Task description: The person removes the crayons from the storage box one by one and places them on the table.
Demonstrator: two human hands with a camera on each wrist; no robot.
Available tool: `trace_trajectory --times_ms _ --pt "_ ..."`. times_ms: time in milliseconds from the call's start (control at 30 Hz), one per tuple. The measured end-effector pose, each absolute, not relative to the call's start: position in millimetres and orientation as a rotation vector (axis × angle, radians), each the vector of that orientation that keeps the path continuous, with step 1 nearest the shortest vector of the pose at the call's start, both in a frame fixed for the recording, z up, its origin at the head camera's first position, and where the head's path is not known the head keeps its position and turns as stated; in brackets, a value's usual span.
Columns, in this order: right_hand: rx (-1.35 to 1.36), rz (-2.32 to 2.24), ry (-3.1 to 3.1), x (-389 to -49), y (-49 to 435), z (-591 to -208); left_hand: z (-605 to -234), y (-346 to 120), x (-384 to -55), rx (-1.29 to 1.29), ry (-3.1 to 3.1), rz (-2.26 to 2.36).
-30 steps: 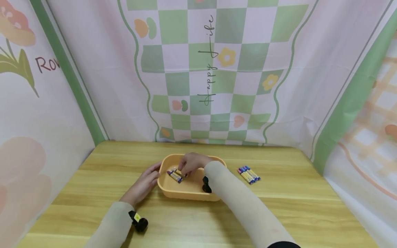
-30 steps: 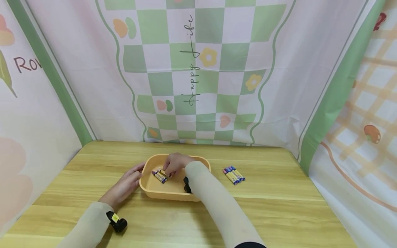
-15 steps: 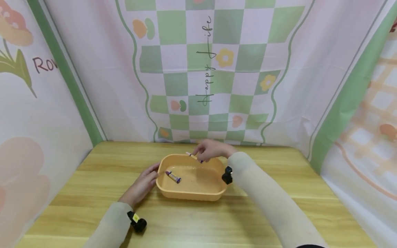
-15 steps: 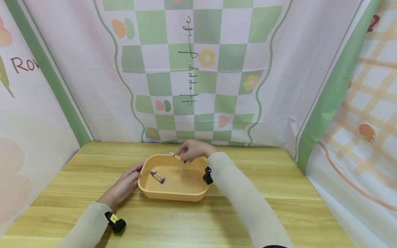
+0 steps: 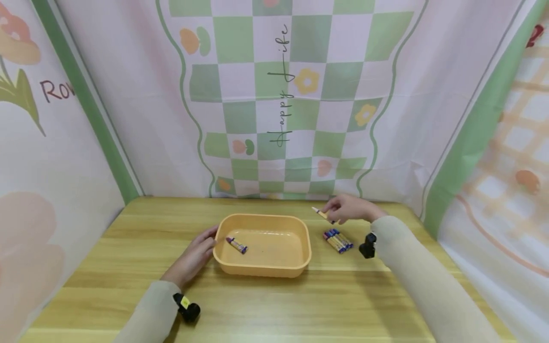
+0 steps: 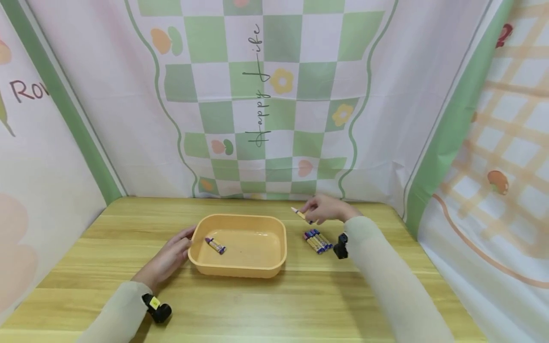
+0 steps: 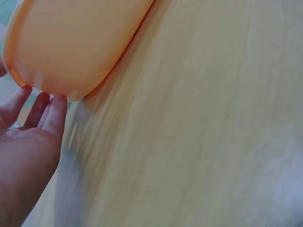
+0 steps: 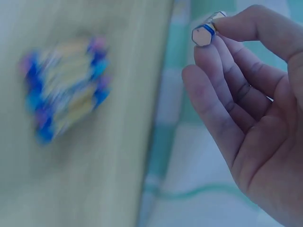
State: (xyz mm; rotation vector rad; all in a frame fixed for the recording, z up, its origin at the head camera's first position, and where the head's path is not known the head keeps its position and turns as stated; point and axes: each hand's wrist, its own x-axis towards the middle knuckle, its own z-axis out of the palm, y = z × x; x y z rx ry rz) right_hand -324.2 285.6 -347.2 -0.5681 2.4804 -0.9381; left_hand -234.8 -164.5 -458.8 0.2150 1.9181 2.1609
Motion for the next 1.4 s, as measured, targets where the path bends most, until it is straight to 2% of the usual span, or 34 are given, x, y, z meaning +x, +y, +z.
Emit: trace_trajectory --times_ms 367,733,1167,1400 --pt "-0.382 -0.941 2.524 -310.5 345.1 -391.1 -460.9 -165.3 -235.7 0.245 1.9 2.175" --pt "-0.306 -1.024 2.511 -305.7 354.7 -419.4 -460.7 -166.1 -235.9 0.267 1.903 2.162" --pt "-0.284 -0.991 2.525 -305.8 349.6 -410.0 -460.8 -165.2 -236.7 0.265 1.897 2.179" --pt "-0.408 -0.99 2.547 -309.6 337.3 -394.1 -459.6 -166.0 -235.2 0.272 1.905 2.159"
